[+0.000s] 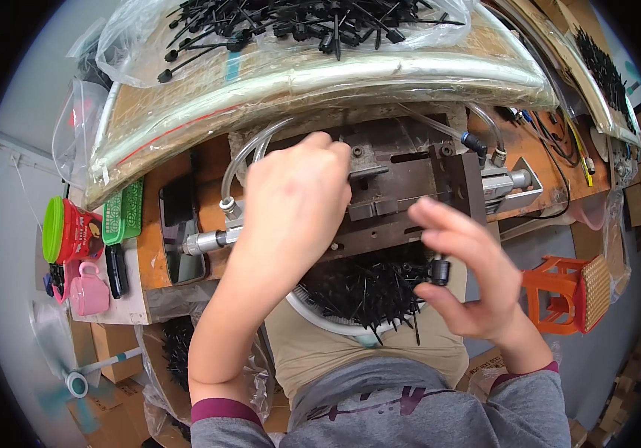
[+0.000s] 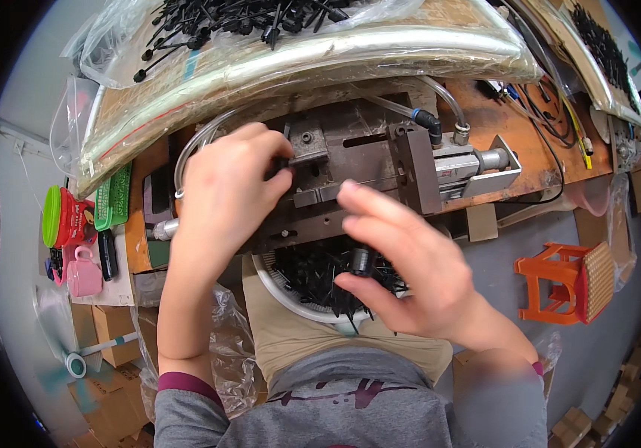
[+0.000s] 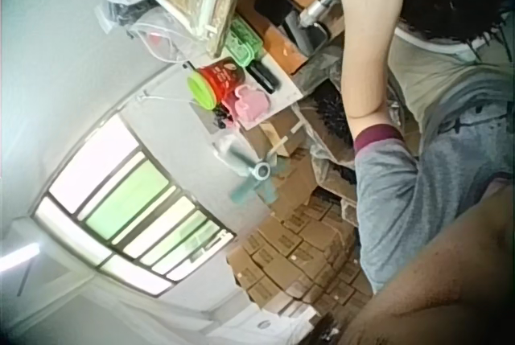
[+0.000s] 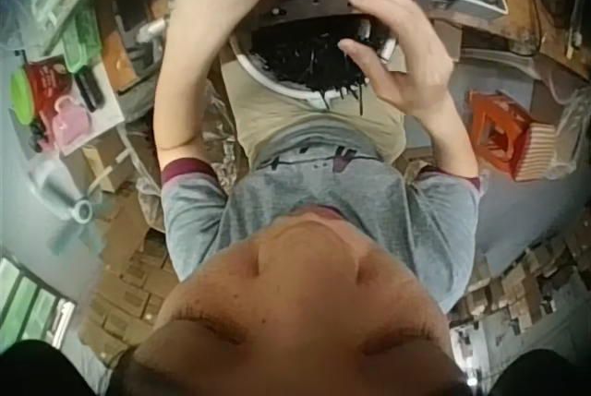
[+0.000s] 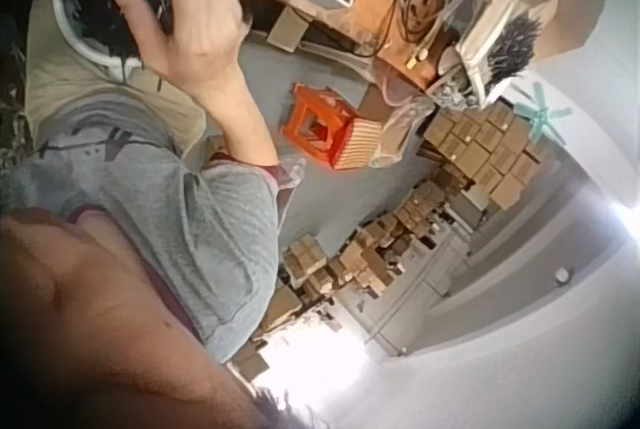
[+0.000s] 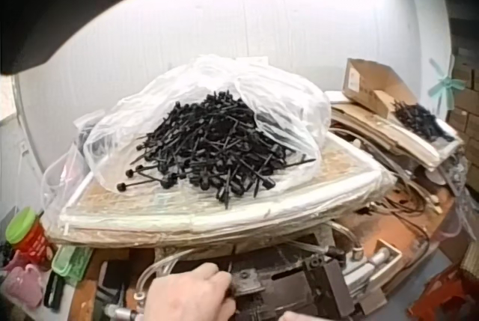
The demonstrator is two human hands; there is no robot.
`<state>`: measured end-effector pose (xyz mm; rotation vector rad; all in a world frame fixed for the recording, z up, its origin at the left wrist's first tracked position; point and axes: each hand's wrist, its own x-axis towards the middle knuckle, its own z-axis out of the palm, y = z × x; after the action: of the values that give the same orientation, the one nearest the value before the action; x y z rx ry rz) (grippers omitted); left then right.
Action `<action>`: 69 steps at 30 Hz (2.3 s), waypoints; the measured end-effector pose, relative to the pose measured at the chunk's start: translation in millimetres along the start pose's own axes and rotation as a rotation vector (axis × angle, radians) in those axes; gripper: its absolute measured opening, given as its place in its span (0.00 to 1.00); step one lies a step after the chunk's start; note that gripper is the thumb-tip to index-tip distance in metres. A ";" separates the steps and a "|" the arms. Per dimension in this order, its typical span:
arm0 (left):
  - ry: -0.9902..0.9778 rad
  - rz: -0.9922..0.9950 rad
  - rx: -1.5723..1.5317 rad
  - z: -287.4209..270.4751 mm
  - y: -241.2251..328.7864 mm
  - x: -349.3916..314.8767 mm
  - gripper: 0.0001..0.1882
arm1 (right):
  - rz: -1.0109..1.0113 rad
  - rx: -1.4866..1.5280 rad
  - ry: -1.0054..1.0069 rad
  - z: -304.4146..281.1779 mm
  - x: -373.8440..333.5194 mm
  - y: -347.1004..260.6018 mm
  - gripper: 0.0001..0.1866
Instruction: Assembling small black plastic fasteners by hand and using a pneumatic press.
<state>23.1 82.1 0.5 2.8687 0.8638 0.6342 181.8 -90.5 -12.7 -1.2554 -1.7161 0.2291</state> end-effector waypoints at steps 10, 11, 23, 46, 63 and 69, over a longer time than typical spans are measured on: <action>0.125 -0.267 -0.677 -49.2 29.7 -51.9 0.17 | -0.042 -0.362 -0.197 25.5 -9.1 13.4 0.15; 0.151 -0.266 -0.675 -46.0 31.0 -55.6 0.17 | -0.080 -0.405 -0.208 27.9 -8.6 15.1 0.15; 0.231 -0.244 -0.701 -42.1 40.1 -73.7 0.18 | 0.004 -0.586 -0.434 18.2 21.5 -7.6 0.16; -0.035 0.051 -0.094 17.0 56.6 -67.3 0.15 | -0.209 -0.395 0.037 -4.1 137.7 57.5 0.12; 0.364 -0.051 -0.006 -16.4 -35.5 120.8 0.12 | -0.021 -0.520 -0.252 35.1 3.3 2.9 0.11; 0.243 -0.120 -0.245 -33.8 -48.2 114.3 0.17 | -0.016 -0.567 -0.314 28.0 8.9 1.8 0.10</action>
<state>70.9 183.3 63.8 2.5372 0.9080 1.0122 161.2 -72.3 -23.2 -1.6781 -2.1509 -0.0878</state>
